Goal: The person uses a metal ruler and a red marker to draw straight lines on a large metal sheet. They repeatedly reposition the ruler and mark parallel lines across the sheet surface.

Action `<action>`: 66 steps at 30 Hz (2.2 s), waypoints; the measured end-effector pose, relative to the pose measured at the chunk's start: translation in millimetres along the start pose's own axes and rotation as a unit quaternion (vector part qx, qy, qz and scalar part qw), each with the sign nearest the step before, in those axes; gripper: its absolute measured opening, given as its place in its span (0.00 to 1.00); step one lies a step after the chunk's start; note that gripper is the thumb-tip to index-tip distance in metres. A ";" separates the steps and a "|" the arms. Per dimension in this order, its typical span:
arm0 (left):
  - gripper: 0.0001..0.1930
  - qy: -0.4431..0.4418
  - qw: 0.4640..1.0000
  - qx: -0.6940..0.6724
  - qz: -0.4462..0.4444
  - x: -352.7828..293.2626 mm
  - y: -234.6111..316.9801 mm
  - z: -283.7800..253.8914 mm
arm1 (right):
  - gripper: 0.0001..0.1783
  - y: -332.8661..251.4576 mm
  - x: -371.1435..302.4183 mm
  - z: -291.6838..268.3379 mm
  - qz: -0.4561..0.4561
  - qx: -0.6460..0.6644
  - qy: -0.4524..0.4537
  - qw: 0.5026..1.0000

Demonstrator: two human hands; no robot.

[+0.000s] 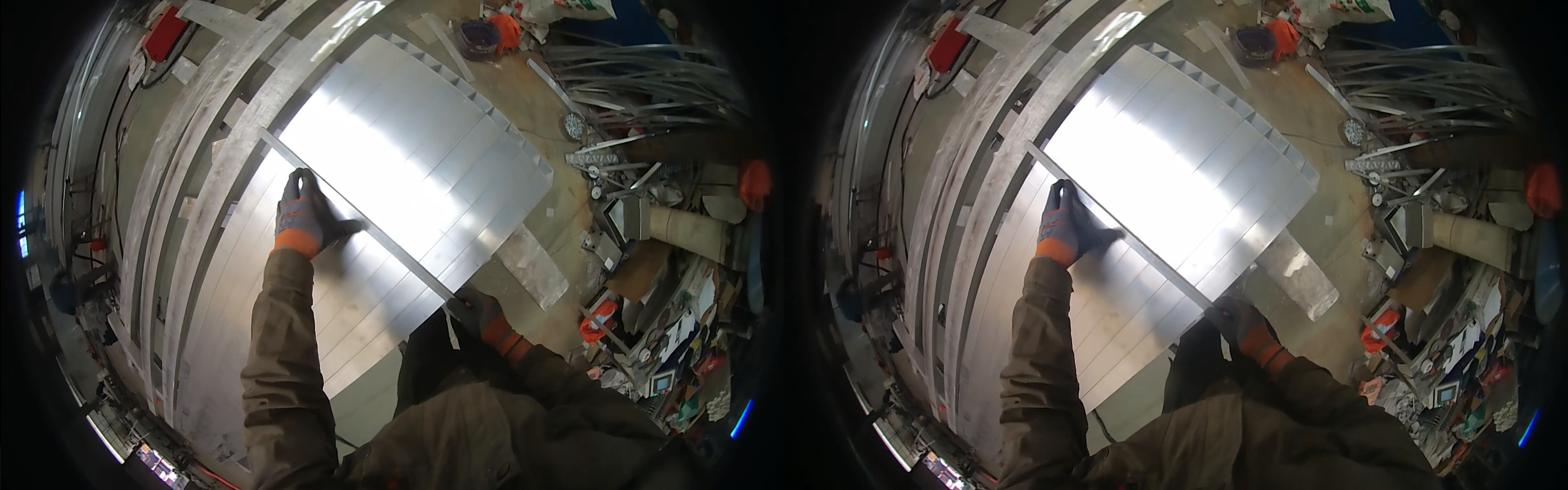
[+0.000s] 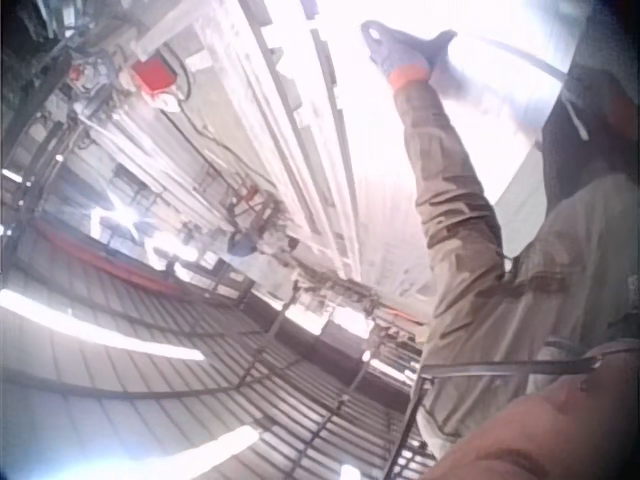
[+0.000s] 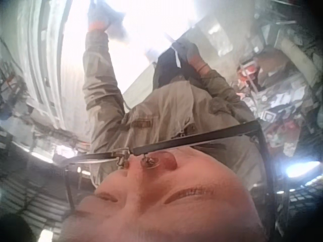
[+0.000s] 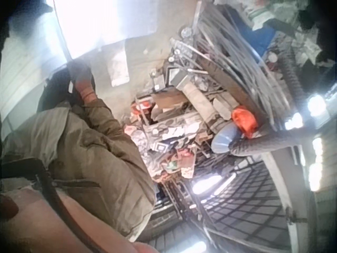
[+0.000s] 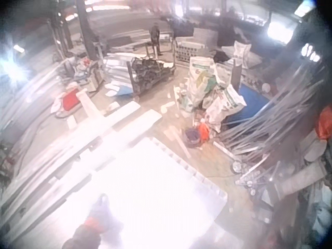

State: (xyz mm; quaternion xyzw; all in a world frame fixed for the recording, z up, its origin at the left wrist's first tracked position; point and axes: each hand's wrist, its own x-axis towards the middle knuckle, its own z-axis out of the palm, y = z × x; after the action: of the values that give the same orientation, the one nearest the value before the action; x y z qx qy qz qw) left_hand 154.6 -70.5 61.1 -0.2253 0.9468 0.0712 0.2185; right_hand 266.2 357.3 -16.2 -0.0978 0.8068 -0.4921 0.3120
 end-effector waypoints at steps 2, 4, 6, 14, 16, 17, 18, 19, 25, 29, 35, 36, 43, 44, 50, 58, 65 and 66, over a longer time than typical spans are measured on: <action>0.87 -0.025 0.999 0.009 -0.024 -2.3 6.5 -5.5 | 0.14 -3.3 2.2 -2.0 -0.011 -0.007 0.010 1.000; 0.88 -0.029 0.998 0.015 -0.051 -4.0 12.4 -5.6 | 0.16 -9.5 3.3 -4.2 0.044 -0.023 -0.008 0.999; 0.87 -0.024 0.998 0.007 -0.052 -6.1 12.9 -5.5 | 0.16 -19.0 3.8 -12.3 0.074 -0.056 -0.028 0.995; 0.85 -0.048 0.995 -0.060 -0.071 -11.9 15.6 -14.8 | 0.12 -120.1 36.9 -80.5 -0.145 -0.218 -0.038 0.964; 0.85 -0.062 0.993 -0.066 -0.076 -11.2 17.0 -17.0 | 0.14 -157.7 62.8 -89.7 -0.251 -0.131 -0.006 0.959; 0.87 -0.066 0.992 -0.069 -0.078 -11.2 16.7 -17.4 | 0.14 -175.1 80.8 -91.0 -0.309 -0.139 0.012 0.941; 0.87 -0.068 0.992 -0.075 -0.080 -11.2 15.9 -17.5 | 0.14 -191.6 97.4 -91.9 -0.343 -0.160 0.016 0.925; 0.87 -0.070 0.991 -0.081 -0.081 -11.1 15.1 -17.1 | 0.14 -206.8 113.5 -92.9 -0.376 -0.182 0.021 0.909; 0.89 -0.069 0.988 -0.099 -0.094 -11.0 13.0 -11.6 | 0.15 -258.5 215.7 -10.3 -0.287 -0.018 -0.013 0.958; 0.89 -0.057 0.988 -0.113 -0.084 -11.5 10.5 -11.2 | 0.15 -254.0 272.2 46.4 -0.266 -0.072 0.011 0.961; 0.86 -0.057 0.990 -0.099 -0.081 -13.9 9.0 -8.8 | 0.17 -235.2 312.8 83.0 -0.327 -0.145 0.002 0.934; 0.85 -0.055 0.990 -0.101 -0.079 -14.1 8.8 -8.7 | 0.18 -234.0 315.2 85.8 -0.317 -0.153 -0.003 0.936; 0.84 -0.048 0.992 -0.093 -0.077 -16.4 9.1 -10.3 | 0.16 -233.6 315.9 89.2 -0.338 -0.169 -0.007 0.926; 0.84 -0.045 0.991 -0.094 -0.078 -16.8 9.7 -9.7 | 0.15 -233.4 314.2 86.9 -0.336 -0.179 -0.012 0.925; 0.86 -0.028 0.992 -0.095 -0.082 -14.2 8.5 -3.3 | 0.12 -217.2 268.6 54.6 -0.331 -0.186 -0.020 0.925; 0.88 -0.038 0.990 -0.107 -0.088 -14.1 14.8 -12.1 | 0.03 -195.0 166.2 -34.8 -0.300 -0.135 -0.087 0.940; 0.85 -0.051 0.990 -0.095 -0.091 -15.6 21.5 -20.3 | 0.08 -165.9 106.1 -84.5 -0.228 -0.197 -0.193 0.934; 0.85 -0.055 0.990 -0.097 -0.086 -15.5 22.0 -21.6 | 0.07 -165.7 101.2 -89.0 -0.236 -0.192 -0.192 0.933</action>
State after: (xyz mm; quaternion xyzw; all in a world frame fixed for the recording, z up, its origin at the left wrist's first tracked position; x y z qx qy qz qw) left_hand 148.8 -49.9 88.1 -0.3219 0.8991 0.1556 0.2525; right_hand 108.6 293.1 112.7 -0.4361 0.7641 -0.3595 0.3111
